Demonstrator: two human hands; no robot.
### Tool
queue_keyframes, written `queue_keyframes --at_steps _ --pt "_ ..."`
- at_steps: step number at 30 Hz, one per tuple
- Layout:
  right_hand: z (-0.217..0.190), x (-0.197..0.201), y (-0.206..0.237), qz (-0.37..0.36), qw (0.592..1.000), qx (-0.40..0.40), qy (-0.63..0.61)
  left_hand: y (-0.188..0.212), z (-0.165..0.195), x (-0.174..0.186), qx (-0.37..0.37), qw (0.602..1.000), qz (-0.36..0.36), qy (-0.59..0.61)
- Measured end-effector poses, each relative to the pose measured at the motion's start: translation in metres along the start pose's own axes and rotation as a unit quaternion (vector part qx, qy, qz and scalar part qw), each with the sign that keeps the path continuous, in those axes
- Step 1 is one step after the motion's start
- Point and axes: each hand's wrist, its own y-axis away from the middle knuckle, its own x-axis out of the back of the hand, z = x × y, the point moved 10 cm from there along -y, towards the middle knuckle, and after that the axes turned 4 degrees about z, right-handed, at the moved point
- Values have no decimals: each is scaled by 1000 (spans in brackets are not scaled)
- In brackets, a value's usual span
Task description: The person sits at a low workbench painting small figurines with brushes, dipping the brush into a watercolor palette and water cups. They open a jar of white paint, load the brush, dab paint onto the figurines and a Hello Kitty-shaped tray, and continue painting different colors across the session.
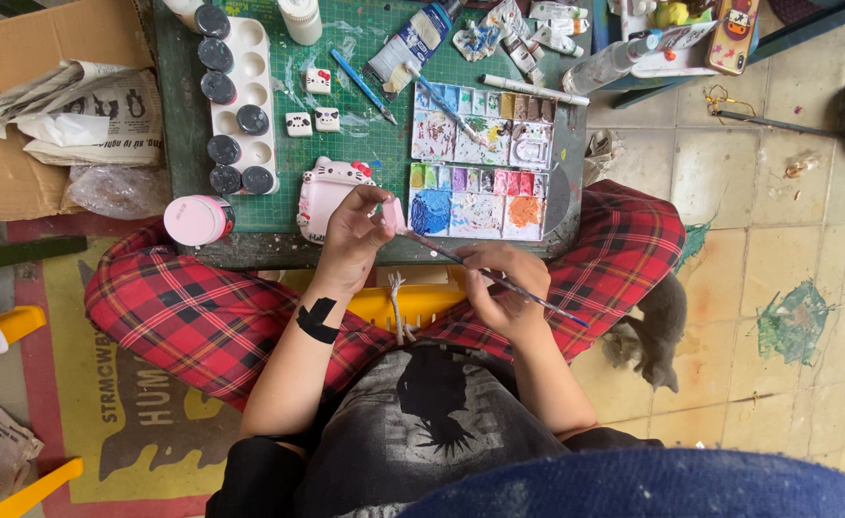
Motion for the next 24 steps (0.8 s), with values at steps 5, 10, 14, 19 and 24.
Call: queue_keyframes --at_steps 5,10,14,19,24 --pt "14 2 4 18 999 -30 -21 0 1 -13 19 997 -45 58" --pt "27 -4 11 11 999 -36 -34 4 8 -23 40 991 -61 111" --pt "34 3 14 44 995 -53 -73 2 4 -23 51 988 -43 139" --pt "21 -6 7 26 998 -13 -51 2 0 -23 33 992 -67 103" --pt "11 -4 -2 21 1000 15 -15 0 -1 -17 16 995 -50 82"
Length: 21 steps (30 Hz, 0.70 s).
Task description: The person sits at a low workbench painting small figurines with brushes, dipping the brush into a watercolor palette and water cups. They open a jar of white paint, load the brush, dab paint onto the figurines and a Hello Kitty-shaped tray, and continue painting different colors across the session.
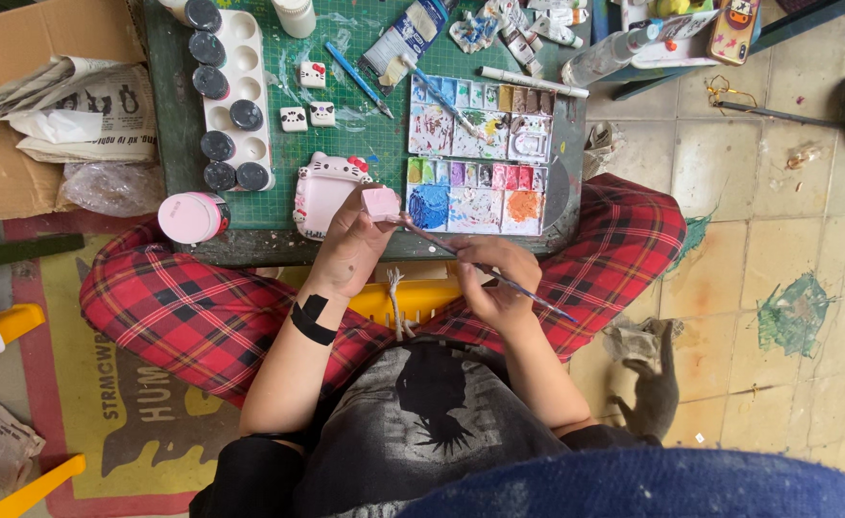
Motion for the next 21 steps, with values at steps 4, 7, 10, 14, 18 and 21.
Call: queue_keyframes --at_steps 4,7,10,14,18,21 --pt "5 4 1 28 999 -34 -26 -2 -1 2 -9 1000 5 2" --pt "0 -10 2 -21 999 -11 -42 -1 -6 4 2 1000 4 -2" --pt "1 -2 1 1 1000 -16 13 -1 -3 8 -23 1000 9 9" --pt "1 4 1 12 999 -30 -22 -2 1 12 -34 999 27 -19" --pt "2 -1 2 -20 999 -17 -19 0 0 9 -26 999 32 -18" --pt "11 9 3 14 999 -39 -5 -3 2 4 -34 999 16 -13"
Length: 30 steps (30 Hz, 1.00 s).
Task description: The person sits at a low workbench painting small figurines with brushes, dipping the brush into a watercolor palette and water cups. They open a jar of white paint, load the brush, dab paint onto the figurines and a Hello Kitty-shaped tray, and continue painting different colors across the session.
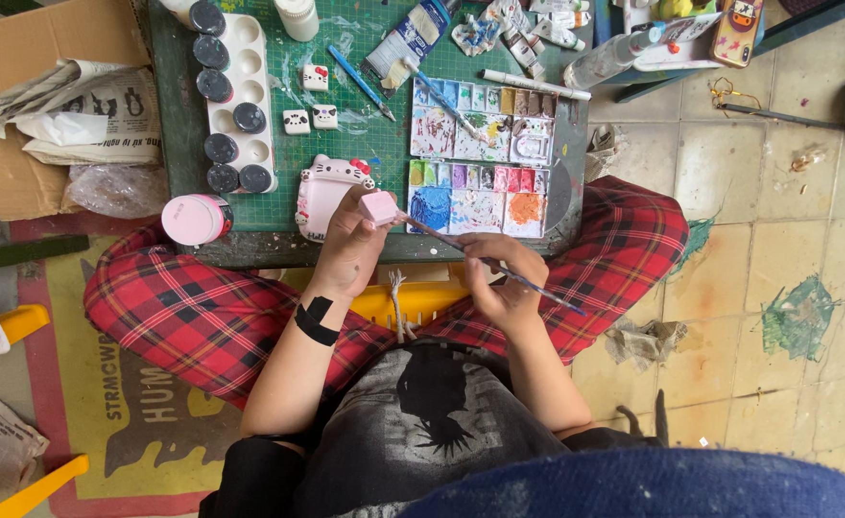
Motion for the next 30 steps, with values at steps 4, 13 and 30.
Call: queue_keyframes --at_steps 4,13,30 --pt "5 8 2 28 998 -20 -43 1 2 -8 -1 999 -33 -5" --pt "-2 -1 -5 1 1000 -2 -18 4 -10 3 29 1000 -8 4" --pt "14 0 13 59 996 -31 -66 4 1 -7 2 999 -20 -49"
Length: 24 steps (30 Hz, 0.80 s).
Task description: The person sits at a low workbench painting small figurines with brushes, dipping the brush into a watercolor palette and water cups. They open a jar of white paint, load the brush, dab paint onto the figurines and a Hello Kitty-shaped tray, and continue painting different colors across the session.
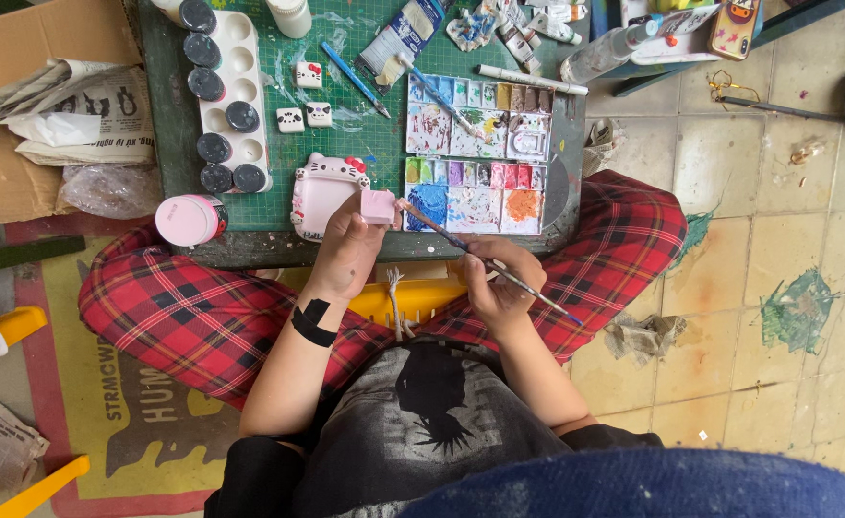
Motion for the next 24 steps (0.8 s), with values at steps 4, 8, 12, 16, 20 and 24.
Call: queue_keyframes --at_steps 4,8,12,16,20,24 --pt "1 -3 3 -1 1000 4 -12 0 -1 11 -13 999 29 -27" --pt "-28 -12 -2 -62 990 112 59 2 -4 20 -9 999 31 -5" --pt "-41 -15 -10 -67 984 129 103 3 -6 24 -8 999 34 -8" --pt "-51 -14 -12 -72 984 151 61 3 -6 29 -6 998 48 -35" --pt "-39 -12 -18 -66 988 103 93 3 -5 27 -10 998 37 -55" --pt "-40 -12 -20 -84 988 110 69 3 -2 24 -20 998 27 -61"
